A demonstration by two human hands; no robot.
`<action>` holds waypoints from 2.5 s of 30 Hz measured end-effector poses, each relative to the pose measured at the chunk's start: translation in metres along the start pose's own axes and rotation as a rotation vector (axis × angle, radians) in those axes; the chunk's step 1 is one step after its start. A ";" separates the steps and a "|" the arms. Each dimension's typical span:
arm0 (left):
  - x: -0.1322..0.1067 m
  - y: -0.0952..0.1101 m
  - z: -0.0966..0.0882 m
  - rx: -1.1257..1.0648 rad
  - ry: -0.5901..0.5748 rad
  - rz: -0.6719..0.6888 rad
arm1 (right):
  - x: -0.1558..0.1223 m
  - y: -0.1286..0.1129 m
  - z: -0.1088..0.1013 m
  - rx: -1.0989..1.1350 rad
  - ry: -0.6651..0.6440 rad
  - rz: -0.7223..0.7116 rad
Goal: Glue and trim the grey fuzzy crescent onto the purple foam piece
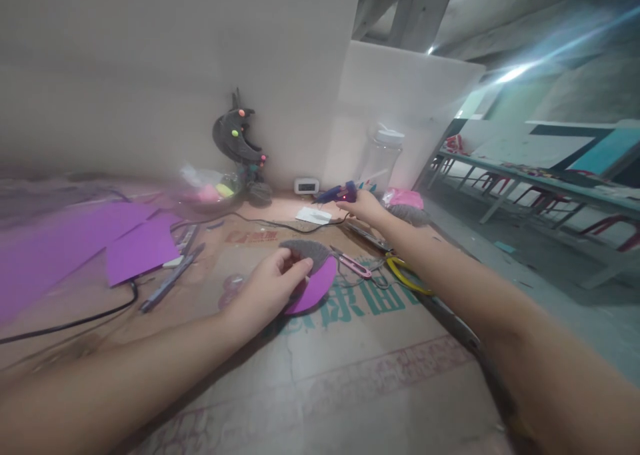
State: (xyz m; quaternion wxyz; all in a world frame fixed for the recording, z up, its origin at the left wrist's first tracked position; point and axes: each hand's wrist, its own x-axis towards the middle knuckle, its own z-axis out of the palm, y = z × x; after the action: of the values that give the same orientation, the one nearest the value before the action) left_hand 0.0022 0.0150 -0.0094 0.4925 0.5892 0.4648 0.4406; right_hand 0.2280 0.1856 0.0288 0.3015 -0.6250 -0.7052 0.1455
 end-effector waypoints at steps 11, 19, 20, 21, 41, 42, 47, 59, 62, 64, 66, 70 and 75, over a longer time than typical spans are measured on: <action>0.003 -0.011 -0.001 0.207 0.039 0.073 | -0.136 0.001 -0.043 0.285 -0.050 -0.132; 0.002 -0.008 -0.003 0.250 0.043 0.077 | -0.190 0.004 -0.042 0.080 0.054 -0.300; 0.002 -0.008 -0.003 0.259 0.055 0.068 | -0.192 0.001 -0.043 0.051 0.020 -0.336; 0.002 -0.008 -0.003 0.262 0.068 0.058 | -0.193 -0.001 -0.045 0.031 -0.007 -0.362; 0.004 -0.010 -0.004 0.262 0.061 0.023 | -0.194 -0.004 -0.041 -0.032 0.034 -0.328; 0.004 -0.010 -0.004 0.272 0.065 0.016 | -0.194 -0.004 -0.041 -0.039 0.043 -0.333; 0.004 -0.010 -0.004 0.258 0.095 0.029 | -0.194 -0.006 -0.044 -0.066 0.032 -0.336; 0.002 -0.006 -0.003 0.318 0.066 0.023 | -0.194 -0.008 -0.041 -0.038 0.041 -0.346; 0.001 -0.005 -0.004 0.323 0.051 0.017 | -0.194 -0.010 -0.041 -0.073 0.057 -0.332; 0.001 -0.005 -0.004 0.319 0.039 0.020 | -0.195 -0.012 -0.041 -0.084 0.079 -0.307; 0.001 -0.005 -0.005 0.315 0.037 0.023 | -0.196 -0.012 -0.041 -0.094 0.088 -0.287; 0.001 -0.004 -0.004 0.326 0.046 0.014 | -0.196 -0.010 -0.039 -0.092 0.095 -0.289; 0.002 -0.004 -0.004 0.322 0.048 0.016 | -0.194 -0.009 -0.038 -0.030 0.077 -0.298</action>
State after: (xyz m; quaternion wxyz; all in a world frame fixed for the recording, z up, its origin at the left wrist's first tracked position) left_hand -0.0018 0.0179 -0.0129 0.3768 0.6537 0.5363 0.3783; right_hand 0.2512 -0.0108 0.0162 0.3372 -0.5228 -0.7803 0.0645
